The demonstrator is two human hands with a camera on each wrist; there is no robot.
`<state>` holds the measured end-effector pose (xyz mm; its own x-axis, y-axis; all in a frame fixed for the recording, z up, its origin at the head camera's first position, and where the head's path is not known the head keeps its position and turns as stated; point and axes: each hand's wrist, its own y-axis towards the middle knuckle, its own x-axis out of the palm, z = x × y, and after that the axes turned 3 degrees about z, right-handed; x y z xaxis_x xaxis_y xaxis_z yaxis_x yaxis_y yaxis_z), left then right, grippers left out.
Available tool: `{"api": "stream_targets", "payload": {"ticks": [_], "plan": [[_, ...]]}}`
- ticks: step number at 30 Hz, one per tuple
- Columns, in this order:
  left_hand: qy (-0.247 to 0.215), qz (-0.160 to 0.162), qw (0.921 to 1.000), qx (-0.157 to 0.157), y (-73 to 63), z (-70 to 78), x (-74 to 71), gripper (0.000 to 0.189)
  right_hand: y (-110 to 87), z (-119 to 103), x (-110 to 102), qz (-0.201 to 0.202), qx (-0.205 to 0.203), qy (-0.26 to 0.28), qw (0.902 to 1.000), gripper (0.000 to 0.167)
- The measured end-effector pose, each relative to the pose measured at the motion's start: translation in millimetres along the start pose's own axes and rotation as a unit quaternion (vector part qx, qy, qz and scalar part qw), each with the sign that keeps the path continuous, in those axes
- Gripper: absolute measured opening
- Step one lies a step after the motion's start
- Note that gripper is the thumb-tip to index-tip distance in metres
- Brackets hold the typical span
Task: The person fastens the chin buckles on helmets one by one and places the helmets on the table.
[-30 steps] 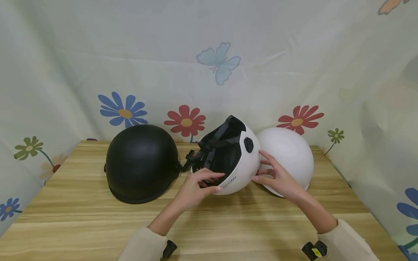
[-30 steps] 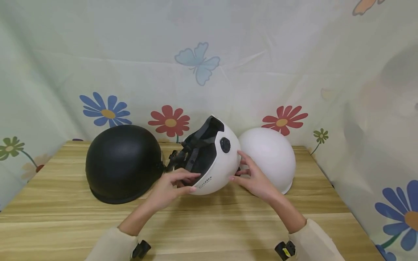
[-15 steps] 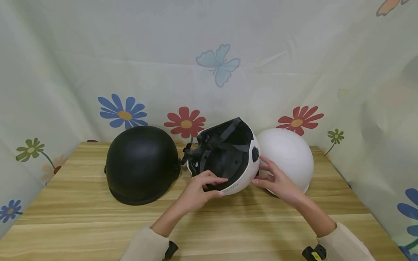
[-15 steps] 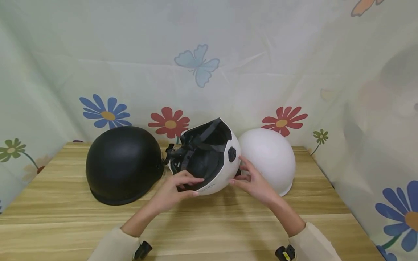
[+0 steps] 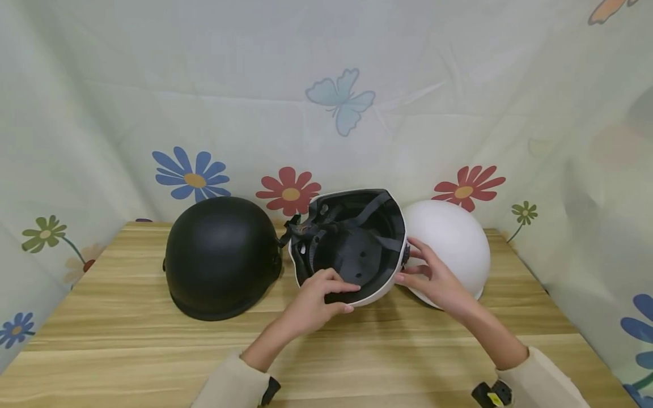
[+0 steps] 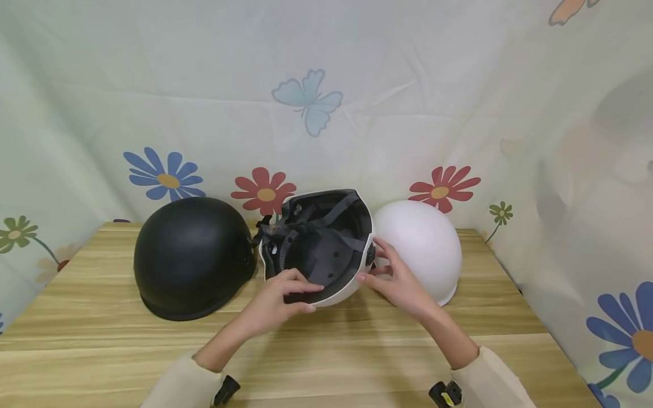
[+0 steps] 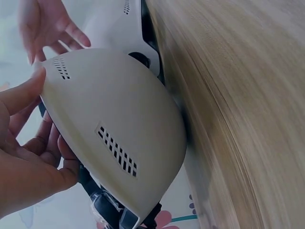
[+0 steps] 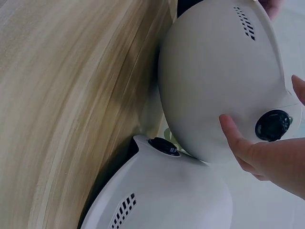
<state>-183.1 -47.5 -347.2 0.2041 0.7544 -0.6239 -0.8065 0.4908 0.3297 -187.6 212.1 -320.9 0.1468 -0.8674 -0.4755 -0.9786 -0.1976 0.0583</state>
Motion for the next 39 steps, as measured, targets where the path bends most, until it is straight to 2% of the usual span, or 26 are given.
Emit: {"api": "stream_targets", "payload": {"ticks": [10, 13, 18, 25, 29, 34, 39], "plan": [[0.035, -0.021, 0.9989, -0.025, -2.1, 3.7, 0.7, 0.030, 1.1, -6, 2, 0.028, -0.006, 0.006, 0.9996, 0.074], [0.031, -0.020, 0.9990, -0.027, -3.6, 2.3, 1.7, 0.029, 1.7, -5, 2, 0.030, -0.004, 0.011, 0.9995, 0.071], [0.013, 0.003, 0.9998, -0.015, -6.5, -3.7, -0.4, 0.029, 4.5, -1, 2, 0.029, -0.001, 0.031, 0.9991, 0.069], [0.010, 0.026, 0.9995, -0.015, -12.7, -12.7, -11.5, 0.030, 8.2, 2, 4, 0.015, -0.004, 0.081, 0.9966, 0.068], [-0.001, 0.034, 0.9993, -0.014, -15.3, -16.9, -18.9, 0.031, 8.3, 4, 3, 0.009, -0.006, 0.075, 0.9971, 0.065], [-0.009, 0.046, 0.9985, -0.030, -17.9, -21.7, -26.5, 0.032, 7.4, 6, 2, 0.003, -0.011, 0.063, 0.9979, 0.061], [-0.011, 0.055, 0.9971, -0.052, -20.4, -26.5, -33.5, 0.033, 9.1, 8, 2, -0.003, -0.006, 0.079, 0.9968, 0.059]]}}
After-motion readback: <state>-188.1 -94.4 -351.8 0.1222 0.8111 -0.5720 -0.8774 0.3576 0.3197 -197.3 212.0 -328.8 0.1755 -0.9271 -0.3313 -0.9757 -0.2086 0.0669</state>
